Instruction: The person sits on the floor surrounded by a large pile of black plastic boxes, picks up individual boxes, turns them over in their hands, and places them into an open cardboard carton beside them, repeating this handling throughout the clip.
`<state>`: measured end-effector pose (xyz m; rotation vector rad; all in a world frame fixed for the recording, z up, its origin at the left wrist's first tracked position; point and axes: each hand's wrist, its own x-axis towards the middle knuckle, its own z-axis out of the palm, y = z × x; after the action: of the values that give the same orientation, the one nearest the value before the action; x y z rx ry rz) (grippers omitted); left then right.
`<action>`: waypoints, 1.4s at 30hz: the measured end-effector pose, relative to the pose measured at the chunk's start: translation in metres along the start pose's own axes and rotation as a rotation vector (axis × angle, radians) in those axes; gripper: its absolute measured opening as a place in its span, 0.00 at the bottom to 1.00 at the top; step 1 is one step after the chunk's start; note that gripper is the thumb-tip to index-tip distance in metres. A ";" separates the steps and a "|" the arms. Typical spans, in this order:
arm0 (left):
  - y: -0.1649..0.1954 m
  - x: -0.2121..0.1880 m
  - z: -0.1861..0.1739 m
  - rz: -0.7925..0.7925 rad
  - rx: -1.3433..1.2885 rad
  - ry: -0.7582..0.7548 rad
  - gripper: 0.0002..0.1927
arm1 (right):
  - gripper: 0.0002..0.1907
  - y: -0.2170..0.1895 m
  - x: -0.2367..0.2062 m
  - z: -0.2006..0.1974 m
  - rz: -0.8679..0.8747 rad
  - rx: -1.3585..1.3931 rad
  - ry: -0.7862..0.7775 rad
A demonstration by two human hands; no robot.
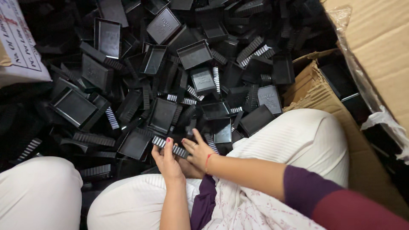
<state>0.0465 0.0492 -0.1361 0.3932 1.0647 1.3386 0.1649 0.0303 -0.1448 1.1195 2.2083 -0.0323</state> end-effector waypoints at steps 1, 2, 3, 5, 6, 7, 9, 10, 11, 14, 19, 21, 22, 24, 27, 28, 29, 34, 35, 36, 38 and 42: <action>0.001 0.000 0.001 0.008 -0.007 -0.011 0.29 | 0.26 -0.001 0.007 0.003 -0.002 -0.082 -0.089; 0.002 -0.001 0.001 0.003 -0.005 -0.008 0.29 | 0.30 0.001 0.010 0.008 -0.028 -0.122 -0.070; 0.003 -0.002 0.002 -0.004 -0.002 -0.003 0.29 | 0.35 0.003 0.013 0.015 -0.056 -0.161 -0.052; 0.004 -0.003 0.003 -0.015 0.009 0.006 0.29 | 0.33 0.008 0.013 0.033 -0.099 -0.144 0.205; 0.004 -0.003 0.003 -0.017 0.012 0.003 0.29 | 0.28 0.014 0.012 0.043 -0.105 -0.093 0.443; 0.004 -0.004 0.003 -0.020 0.009 0.005 0.29 | 0.22 0.017 0.011 0.050 -0.113 -0.045 0.678; 0.003 -0.005 0.003 0.007 0.038 -0.001 0.28 | 0.19 0.022 0.011 0.054 -0.168 -0.013 0.562; 0.002 -0.005 0.003 0.018 0.058 -0.006 0.28 | 0.18 0.023 0.010 0.052 -0.192 0.007 0.505; 0.001 -0.005 0.003 0.015 0.048 -0.010 0.28 | 0.17 0.023 0.009 0.046 -0.214 0.001 0.390; 0.000 -0.005 0.004 0.013 0.023 -0.015 0.28 | 0.15 0.024 0.005 0.017 -0.257 -0.055 0.082; -0.001 -0.004 0.006 -0.002 -0.033 -0.013 0.29 | 0.17 0.016 0.007 -0.015 -0.207 -0.043 -0.182; -0.002 -0.003 0.005 0.000 -0.013 -0.003 0.28 | 0.22 0.009 0.014 -0.012 -0.106 -0.073 -0.003; -0.004 -0.003 0.004 -0.001 -0.003 0.000 0.28 | 0.26 0.007 0.018 -0.008 -0.055 -0.085 0.085; -0.007 0.000 0.004 0.039 -0.010 -0.016 0.27 | 0.23 0.003 0.022 0.000 -0.057 -0.091 -0.076; -0.010 0.000 0.001 0.031 -0.023 -0.013 0.27 | 0.17 0.000 0.018 0.007 0.006 -0.058 -0.123; -0.010 0.001 0.001 0.019 -0.030 -0.006 0.27 | 0.15 0.003 0.014 0.007 0.037 -0.044 -0.106; -0.011 0.002 0.000 0.024 -0.019 -0.009 0.27 | 0.14 0.014 0.011 0.007 0.088 -0.019 -0.040; -0.024 0.003 -0.004 0.061 0.076 -0.020 0.28 | 0.07 0.147 -0.015 -0.011 0.410 0.067 0.408; -0.027 0.005 -0.005 0.047 0.082 -0.023 0.29 | 0.04 0.172 -0.019 -0.021 0.485 0.077 0.500; -0.030 0.007 -0.007 0.034 0.089 -0.027 0.30 | 0.10 0.197 -0.025 -0.031 0.577 0.246 0.511; -0.038 0.012 -0.009 0.006 0.096 -0.039 0.31 | 0.20 0.239 -0.038 -0.047 0.807 0.599 0.578; -0.065 0.021 -0.017 -0.054 0.111 -0.047 0.34 | 0.30 0.292 -0.048 -0.068 1.090 1.298 1.028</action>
<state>0.0686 0.0457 -0.2030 0.4733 1.1059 1.2200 0.3610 0.2017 0.0105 3.5430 1.7581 -0.5841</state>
